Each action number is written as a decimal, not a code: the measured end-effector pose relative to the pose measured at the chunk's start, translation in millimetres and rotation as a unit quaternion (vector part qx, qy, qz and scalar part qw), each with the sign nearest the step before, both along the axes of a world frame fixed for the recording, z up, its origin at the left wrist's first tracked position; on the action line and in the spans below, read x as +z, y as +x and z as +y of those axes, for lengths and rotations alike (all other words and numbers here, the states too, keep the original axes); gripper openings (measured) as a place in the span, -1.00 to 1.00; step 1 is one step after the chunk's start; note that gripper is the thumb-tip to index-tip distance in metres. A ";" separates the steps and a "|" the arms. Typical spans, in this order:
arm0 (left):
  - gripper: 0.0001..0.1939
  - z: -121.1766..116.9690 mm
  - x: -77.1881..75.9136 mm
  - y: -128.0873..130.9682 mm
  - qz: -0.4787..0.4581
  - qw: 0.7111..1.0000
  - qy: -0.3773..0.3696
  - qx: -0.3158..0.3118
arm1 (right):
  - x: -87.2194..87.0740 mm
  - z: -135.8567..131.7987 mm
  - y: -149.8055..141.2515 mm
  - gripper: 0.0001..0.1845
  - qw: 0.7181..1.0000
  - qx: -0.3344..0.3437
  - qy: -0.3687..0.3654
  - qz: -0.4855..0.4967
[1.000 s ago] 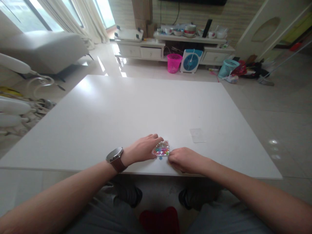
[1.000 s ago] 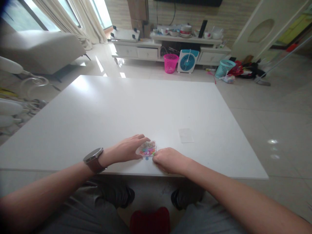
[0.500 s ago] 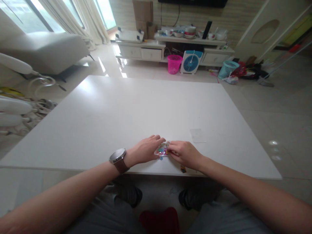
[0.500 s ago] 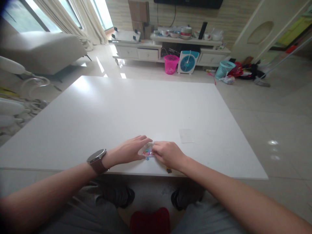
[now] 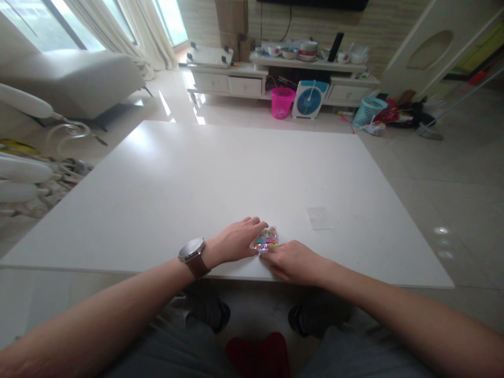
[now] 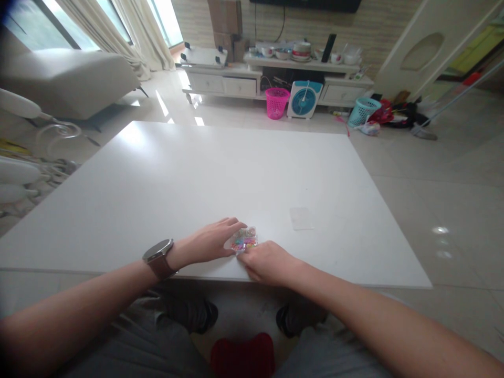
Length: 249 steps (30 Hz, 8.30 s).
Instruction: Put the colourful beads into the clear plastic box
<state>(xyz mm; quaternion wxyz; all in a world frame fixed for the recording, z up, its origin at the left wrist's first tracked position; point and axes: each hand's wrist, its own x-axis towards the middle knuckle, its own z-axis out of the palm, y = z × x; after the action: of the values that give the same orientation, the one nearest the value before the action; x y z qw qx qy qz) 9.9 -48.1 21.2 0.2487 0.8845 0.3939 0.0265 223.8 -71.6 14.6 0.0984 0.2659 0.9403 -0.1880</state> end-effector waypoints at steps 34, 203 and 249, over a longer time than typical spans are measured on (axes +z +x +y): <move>-0.55 2.4 -4.3 -4.8 0.005 1.000 0.009 -0.009 | 11.2 20.3 23.4 -0.83 0.993 -0.054 0.015 -0.104; -0.59 2.1 -11.7 5.6 -0.011 0.998 0.032 0.054 | -17.0 39.6 25.8 -0.41 0.970 -0.162 0.009 0.182; -0.62 0.4 -18.6 4.1 -0.052 0.996 -0.021 0.076 | -17.7 37.6 23.5 -0.44 0.973 -0.153 0.015 0.173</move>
<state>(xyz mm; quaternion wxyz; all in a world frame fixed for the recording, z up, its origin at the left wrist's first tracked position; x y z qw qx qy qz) 14.0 -47.7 2.5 0.2843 0.8443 0.4466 0.0828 247.3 -34.0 -3.1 -0.0998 0.3716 0.8939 -0.2301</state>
